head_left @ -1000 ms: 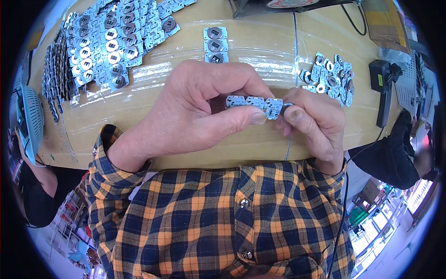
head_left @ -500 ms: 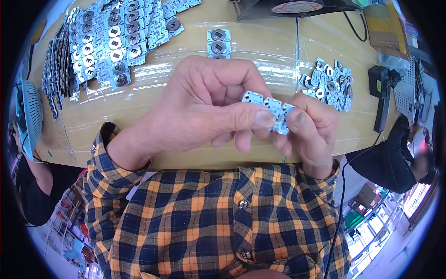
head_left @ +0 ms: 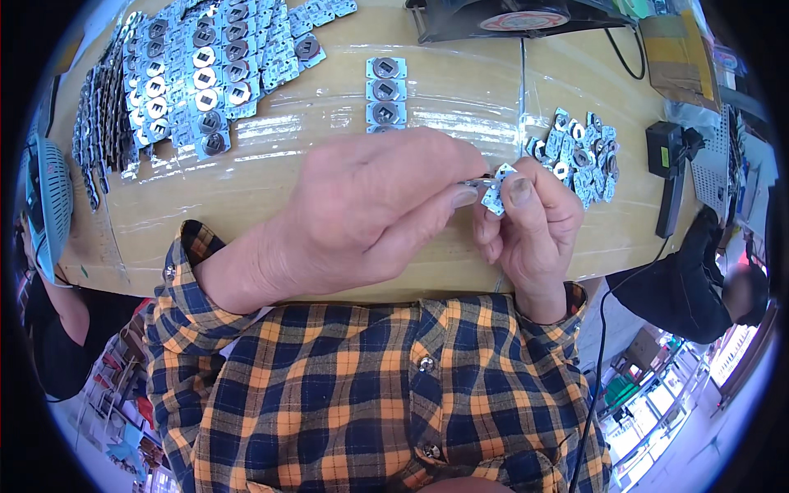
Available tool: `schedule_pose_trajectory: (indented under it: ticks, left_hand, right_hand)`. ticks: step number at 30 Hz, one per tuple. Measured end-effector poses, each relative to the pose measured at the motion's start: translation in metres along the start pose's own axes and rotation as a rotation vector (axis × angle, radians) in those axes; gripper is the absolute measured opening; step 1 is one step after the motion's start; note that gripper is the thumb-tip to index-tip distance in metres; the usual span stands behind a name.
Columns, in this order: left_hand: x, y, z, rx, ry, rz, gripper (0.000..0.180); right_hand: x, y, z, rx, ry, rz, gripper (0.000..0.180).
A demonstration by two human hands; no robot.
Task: Sorting and breaking apart strips of small electronic or mechanical components at a factory workstation.
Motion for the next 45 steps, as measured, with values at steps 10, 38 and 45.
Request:
schedule_pose_trajectory:
  ticks: [10,38,45]
  left_hand:
    - [-0.004,-0.003,0.000,-0.097,0.046,-0.090,0.025]
    - [-0.003,-0.002,0.003,-0.070,0.023,-0.028,0.022]
    - [-0.003,-0.003,0.006,-0.009,-0.039,0.036,0.024]
  right_hand:
    - [-0.001,0.002,-0.004,-0.023,0.066,0.026,0.032]
    - [-0.001,-0.003,-0.004,0.004,-0.015,-0.039,0.031]
    - [0.003,-0.006,-0.006,-0.006,-0.097,-0.096,0.031]
Point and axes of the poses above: each hand's wrist, its own y-axis towards the middle knuckle, its own x-axis out of the back of the hand, z = x × y, the point moved 3 cm from there along y, towards the middle knuckle, and after that the axes turned 6 degrees about -x, right-handed, at the moved point
